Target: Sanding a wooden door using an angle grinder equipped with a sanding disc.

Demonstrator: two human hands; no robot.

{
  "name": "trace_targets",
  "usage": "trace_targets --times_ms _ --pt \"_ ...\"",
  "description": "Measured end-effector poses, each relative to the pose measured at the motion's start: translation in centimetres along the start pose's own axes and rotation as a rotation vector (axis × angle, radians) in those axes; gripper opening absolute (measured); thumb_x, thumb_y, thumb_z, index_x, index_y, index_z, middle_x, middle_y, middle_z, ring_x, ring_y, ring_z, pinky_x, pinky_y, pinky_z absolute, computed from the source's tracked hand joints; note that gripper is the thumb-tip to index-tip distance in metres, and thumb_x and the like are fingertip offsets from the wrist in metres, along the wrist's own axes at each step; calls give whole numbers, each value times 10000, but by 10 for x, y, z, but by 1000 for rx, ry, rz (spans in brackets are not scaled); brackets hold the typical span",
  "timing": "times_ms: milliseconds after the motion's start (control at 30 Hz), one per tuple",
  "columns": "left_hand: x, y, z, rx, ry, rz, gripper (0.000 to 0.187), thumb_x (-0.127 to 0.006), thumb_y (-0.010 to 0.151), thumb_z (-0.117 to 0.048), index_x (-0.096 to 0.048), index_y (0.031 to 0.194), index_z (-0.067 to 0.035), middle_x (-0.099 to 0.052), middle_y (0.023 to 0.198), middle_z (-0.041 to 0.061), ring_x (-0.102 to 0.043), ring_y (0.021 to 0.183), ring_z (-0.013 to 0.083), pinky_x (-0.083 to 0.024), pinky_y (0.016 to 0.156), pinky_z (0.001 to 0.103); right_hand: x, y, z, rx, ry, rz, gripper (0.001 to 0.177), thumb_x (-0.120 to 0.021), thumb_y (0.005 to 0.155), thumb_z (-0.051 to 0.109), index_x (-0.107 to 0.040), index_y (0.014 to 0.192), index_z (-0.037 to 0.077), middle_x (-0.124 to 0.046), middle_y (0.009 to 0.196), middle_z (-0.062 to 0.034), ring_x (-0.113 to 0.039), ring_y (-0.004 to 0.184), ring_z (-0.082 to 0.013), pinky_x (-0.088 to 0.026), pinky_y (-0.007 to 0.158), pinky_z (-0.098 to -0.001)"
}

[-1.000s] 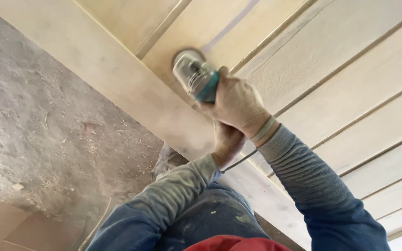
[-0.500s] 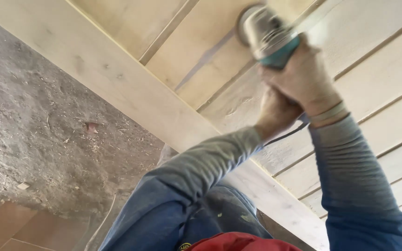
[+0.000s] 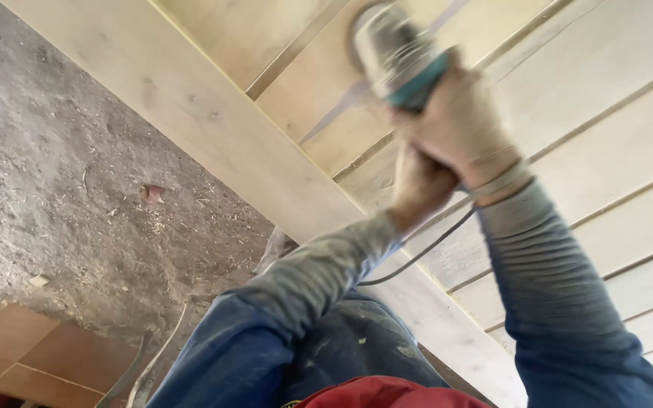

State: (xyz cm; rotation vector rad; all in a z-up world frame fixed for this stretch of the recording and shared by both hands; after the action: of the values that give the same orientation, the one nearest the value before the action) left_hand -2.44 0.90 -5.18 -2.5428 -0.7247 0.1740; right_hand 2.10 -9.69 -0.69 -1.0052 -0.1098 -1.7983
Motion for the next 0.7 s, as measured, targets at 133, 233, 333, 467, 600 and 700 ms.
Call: trace_targets --times_ms 133,233,333,467,600,700 --pt "30 -50 47 -35 -174 -234 135 -675 997 -154 -605 1048 -51 -657 847 78 -601 669 136 -583 588 293 -54 -18 52 56 -190 213 734 -830 865 427 -485 1221 -114 -707 842 -227 -733 652 -298 -643 563 -419" --pt "42 -78 33 -82 -137 -291 347 -714 940 -178 -505 1172 -27 -611 1000 122 -592 836 150 -586 711 341 -61 -32 75 75 -222 295 704 -824 858 417 -490 1191 -105 -703 815 -231 -731 647 -307 -644 582 -420" --pt "30 -87 22 -57 -155 -275 467 -722 929 -201 -451 1258 -10 -569 1150 166 -580 1020 172 -572 839 385 -55 -46 69 19 -231 360 689 -838 822 408 -498 1154 -91 -708 800 -223 -733 658 -312 -646 630 -423" --pt "-12 -87 51 -111 -118 -236 415 -688 976 -176 -454 1259 17 -564 1123 165 -576 1001 182 -560 822 380 -43 -60 39 48 -196 288 683 -870 782 363 -515 1138 -99 -721 833 -208 -740 635 -293 -651 640 -426" --pt "-58 -49 66 40 101 24 123 -633 1057 -165 -623 1068 -43 -648 896 96 -596 781 167 -590 697 343 -14 -54 -4 -91 -163 234 747 -877 812 349 -494 1250 -121 -714 881 -242 -748 661 -305 -654 590 -424" --pt "-65 -18 13 -83 126 65 159 -680 985 -188 -644 1009 -35 -678 823 80 -625 706 170 -606 669 319 15 -48 -31 -33 -216 110 769 -914 856 421 -511 1203 -135 -719 942 -271 -759 750 -320 -658 702 -424"
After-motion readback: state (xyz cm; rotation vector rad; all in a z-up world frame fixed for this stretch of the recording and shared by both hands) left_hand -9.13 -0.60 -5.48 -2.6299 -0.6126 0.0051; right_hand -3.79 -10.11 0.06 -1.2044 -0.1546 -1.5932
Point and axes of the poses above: each hand's wrist, its own y-axis towards the middle knuckle, its own x-axis out of the back of the hand, z = x × y, the point moved 7 cm from there along y, towards the middle knuckle
